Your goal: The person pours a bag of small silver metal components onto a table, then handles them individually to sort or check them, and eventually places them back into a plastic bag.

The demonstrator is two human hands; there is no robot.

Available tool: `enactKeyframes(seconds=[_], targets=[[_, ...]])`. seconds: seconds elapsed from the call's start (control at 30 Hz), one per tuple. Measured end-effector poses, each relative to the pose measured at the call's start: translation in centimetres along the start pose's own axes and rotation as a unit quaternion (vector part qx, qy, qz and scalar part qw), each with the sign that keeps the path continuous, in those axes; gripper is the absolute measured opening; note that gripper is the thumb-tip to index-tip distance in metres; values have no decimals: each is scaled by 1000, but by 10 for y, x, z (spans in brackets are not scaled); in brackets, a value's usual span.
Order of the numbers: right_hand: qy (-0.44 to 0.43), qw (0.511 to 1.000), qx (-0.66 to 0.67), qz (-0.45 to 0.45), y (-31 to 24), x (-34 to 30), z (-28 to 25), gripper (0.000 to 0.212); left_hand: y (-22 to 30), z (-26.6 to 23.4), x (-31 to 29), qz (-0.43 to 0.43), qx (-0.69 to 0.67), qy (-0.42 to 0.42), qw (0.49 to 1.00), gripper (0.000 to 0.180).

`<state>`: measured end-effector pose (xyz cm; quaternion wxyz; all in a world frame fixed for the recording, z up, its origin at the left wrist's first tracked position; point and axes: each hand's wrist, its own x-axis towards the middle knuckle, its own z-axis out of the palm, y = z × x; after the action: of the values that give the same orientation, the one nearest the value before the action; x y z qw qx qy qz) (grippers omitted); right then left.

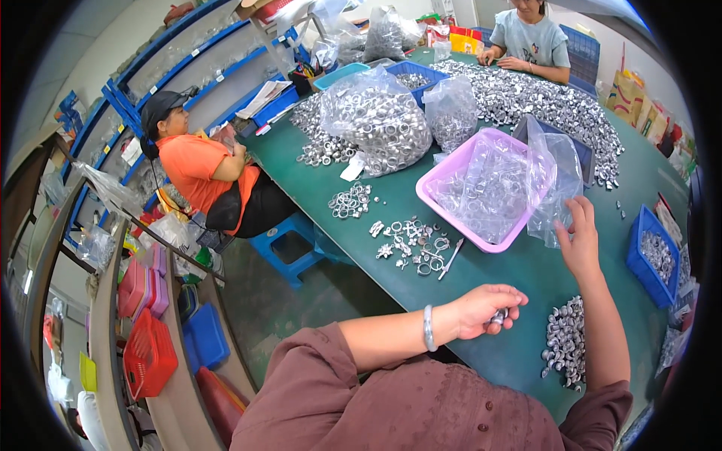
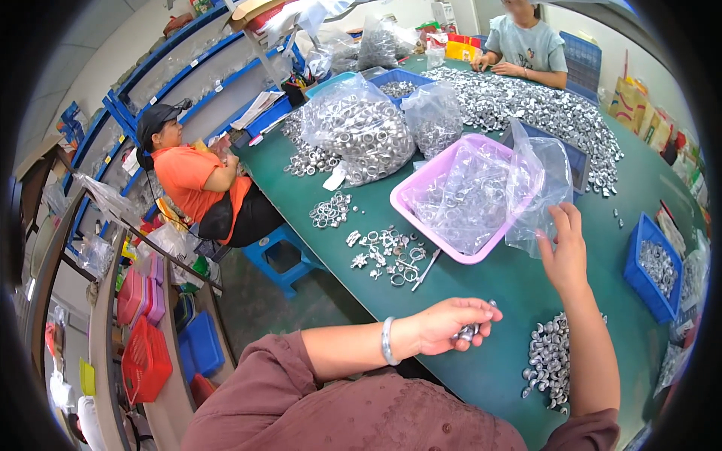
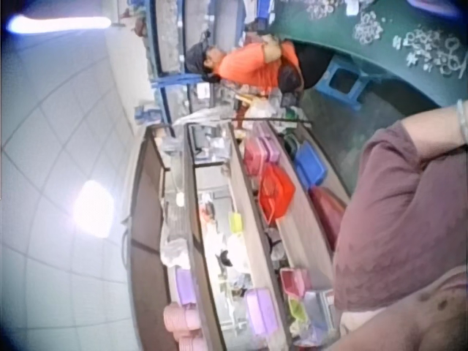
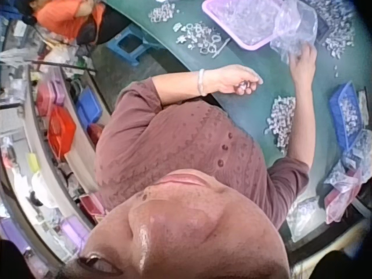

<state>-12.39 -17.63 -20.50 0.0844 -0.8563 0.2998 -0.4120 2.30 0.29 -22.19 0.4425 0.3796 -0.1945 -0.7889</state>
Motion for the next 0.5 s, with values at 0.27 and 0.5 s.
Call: enactKeyframes(seconds=[0.27,0.5], targets=[[-4,1000,8,10,-4,1,0,40,27,23,34,21,47,6,999,18],[-14,999,18,36,-6,1,-3,39,38,40,60,23,28,5,999,18]])
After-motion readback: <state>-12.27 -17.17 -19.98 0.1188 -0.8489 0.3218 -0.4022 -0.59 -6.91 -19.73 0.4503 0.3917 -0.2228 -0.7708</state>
